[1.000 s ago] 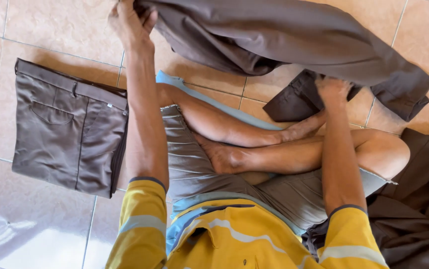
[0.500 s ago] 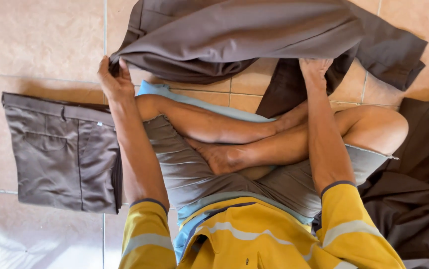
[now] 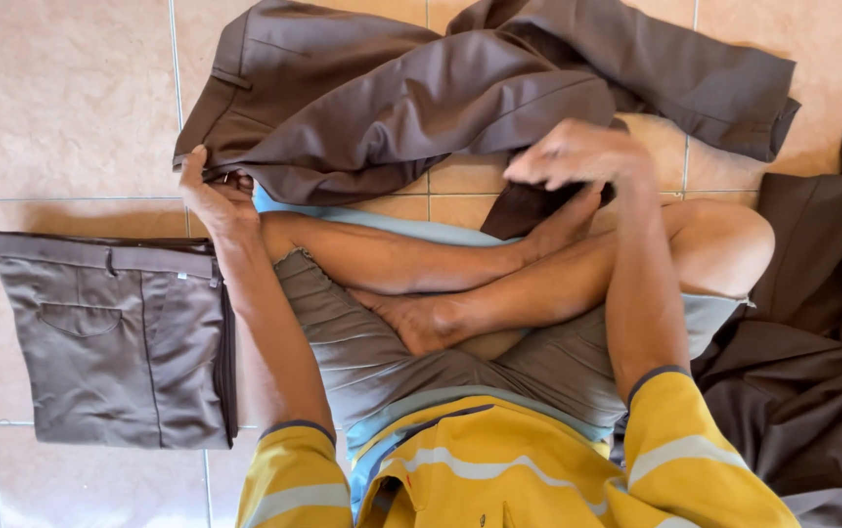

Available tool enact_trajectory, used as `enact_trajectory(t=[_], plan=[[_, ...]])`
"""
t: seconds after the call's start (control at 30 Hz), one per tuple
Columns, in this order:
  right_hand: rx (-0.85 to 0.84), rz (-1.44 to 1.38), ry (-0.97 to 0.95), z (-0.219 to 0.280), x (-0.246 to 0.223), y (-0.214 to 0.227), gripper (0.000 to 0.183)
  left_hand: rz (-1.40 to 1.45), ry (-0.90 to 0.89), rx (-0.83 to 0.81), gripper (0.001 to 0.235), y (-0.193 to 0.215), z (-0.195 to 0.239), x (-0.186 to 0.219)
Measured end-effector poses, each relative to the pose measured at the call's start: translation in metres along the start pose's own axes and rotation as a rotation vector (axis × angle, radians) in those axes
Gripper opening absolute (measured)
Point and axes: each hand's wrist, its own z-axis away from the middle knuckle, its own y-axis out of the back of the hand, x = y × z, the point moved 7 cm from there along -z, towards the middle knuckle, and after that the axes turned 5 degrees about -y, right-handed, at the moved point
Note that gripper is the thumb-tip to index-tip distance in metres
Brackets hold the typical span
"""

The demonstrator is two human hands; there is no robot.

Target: The person sits cross-legged on a tiled floor and folds brown trousers by hand. They unfold each pair, align the legs, fold the garment in half lengthwise, then fold it into a compact rectangle and place it on a growing stack to the left.

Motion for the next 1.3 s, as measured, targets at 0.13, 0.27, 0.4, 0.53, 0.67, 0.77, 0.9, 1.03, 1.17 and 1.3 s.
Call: enact_trajectory(t=[0.13,0.27,0.4,0.53,0.67,0.77,0.9,1.03,1.17,1.3], plan=[[0.77,-0.699,0.225,-0.031,0.06,0.063,0.031,0.06,-0.034,0.05,0.023,-0.005,0.0,-0.001],[0.801,-0.189,-0.077,-0.097,0.103,0.038,0.085,0.197,0.011,0.033,0.022,0.008,-0.032,-0.024],[0.805,0.184,0.096,-0.124,0.112,0.037,0.04,0.422,0.001,0.018,0.035,0.002,-0.032,-0.022],[1.446,-0.717,0.577,-0.027,0.122,0.111,0.02,0.387,-0.085,0.052,0.015,0.003,-0.032,-0.019],[1.436,-1.157,0.558,-0.015,0.201,0.128,0.02,0.238,-0.093,0.116,0.022,-0.003,-0.004,-0.004],[1.532,-0.382,0.205,-0.037,0.179,0.112,0.024,0.232,-0.095,0.096,0.028,-0.002,-0.006,-0.006],[1.459,0.383,-0.161,-0.067,0.171,0.075,0.042,0.232,-0.11,0.085,0.027,-0.001,-0.011,-0.008],[1.438,-0.073,0.005,-0.056,0.147,0.094,0.027,0.196,-0.062,0.171,0.036,0.006,-0.019,-0.016],[1.711,-0.8,0.581,-0.009,0.136,0.157,0.033,0.24,-0.053,0.113,0.035,0.005,-0.028,-0.023],[1.593,-1.014,0.736,-0.074,0.173,0.18,0.025,0.268,-0.02,0.021,0.047,0.001,-0.033,-0.029]])
